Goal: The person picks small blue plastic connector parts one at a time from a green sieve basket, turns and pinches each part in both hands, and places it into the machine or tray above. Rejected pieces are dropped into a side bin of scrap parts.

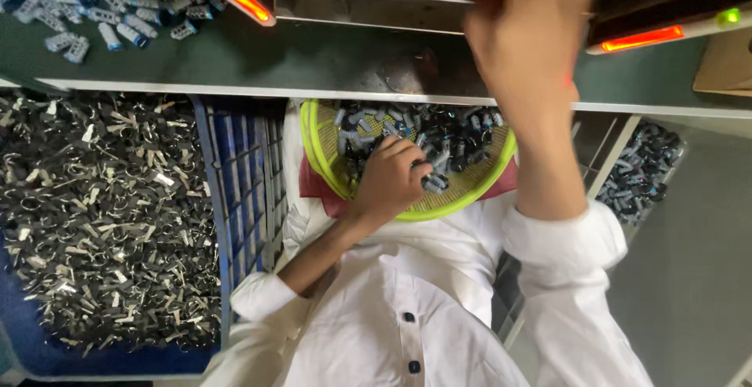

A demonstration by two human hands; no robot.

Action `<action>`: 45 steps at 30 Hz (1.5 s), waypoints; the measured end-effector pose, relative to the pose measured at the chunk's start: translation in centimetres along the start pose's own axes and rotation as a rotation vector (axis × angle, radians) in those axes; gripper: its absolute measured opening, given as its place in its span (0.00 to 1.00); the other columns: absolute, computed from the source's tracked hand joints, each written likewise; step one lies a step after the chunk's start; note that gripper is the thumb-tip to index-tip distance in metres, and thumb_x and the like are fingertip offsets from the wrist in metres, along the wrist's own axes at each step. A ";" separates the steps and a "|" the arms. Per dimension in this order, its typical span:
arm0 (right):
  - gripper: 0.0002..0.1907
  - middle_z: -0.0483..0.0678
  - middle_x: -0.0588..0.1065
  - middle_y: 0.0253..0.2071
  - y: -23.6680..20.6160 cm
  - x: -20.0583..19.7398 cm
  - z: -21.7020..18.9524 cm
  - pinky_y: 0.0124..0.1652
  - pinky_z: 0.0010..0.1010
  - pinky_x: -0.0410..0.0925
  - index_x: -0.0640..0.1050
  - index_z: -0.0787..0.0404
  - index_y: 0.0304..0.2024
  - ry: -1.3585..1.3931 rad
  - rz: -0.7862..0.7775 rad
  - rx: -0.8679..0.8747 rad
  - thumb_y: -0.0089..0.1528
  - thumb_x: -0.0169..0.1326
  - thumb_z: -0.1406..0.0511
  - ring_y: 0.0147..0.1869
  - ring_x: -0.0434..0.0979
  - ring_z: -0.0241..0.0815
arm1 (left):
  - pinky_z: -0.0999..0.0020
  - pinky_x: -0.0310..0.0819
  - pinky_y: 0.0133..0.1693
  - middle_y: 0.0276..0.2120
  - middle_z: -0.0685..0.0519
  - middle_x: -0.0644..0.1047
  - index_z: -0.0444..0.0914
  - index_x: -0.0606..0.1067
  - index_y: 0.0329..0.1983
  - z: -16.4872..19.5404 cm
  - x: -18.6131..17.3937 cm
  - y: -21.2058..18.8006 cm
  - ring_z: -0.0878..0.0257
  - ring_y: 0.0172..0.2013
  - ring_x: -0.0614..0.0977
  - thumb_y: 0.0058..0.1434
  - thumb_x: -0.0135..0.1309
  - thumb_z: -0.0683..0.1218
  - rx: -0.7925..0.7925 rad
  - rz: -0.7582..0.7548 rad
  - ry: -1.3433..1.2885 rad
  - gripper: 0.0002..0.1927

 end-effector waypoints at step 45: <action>0.14 0.57 0.70 0.46 2.9 2.7 0.4 0.46 0.29 0.80 0.71 0.72 0.44 0.420 0.094 -0.098 0.64 0.50 0.89 0.54 0.85 0.50 | 0.73 0.70 0.34 0.31 0.52 0.78 0.33 0.74 0.35 -2.6 -7.4 -4.8 0.68 0.30 0.76 0.74 0.48 0.55 -0.326 0.017 -1.138 0.21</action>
Point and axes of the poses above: each hand's wrist, its own y-axis towards the middle knuckle, its own x-axis out of the palm, z = x × y, the point moved 2 cm from there along y, towards the middle knuckle
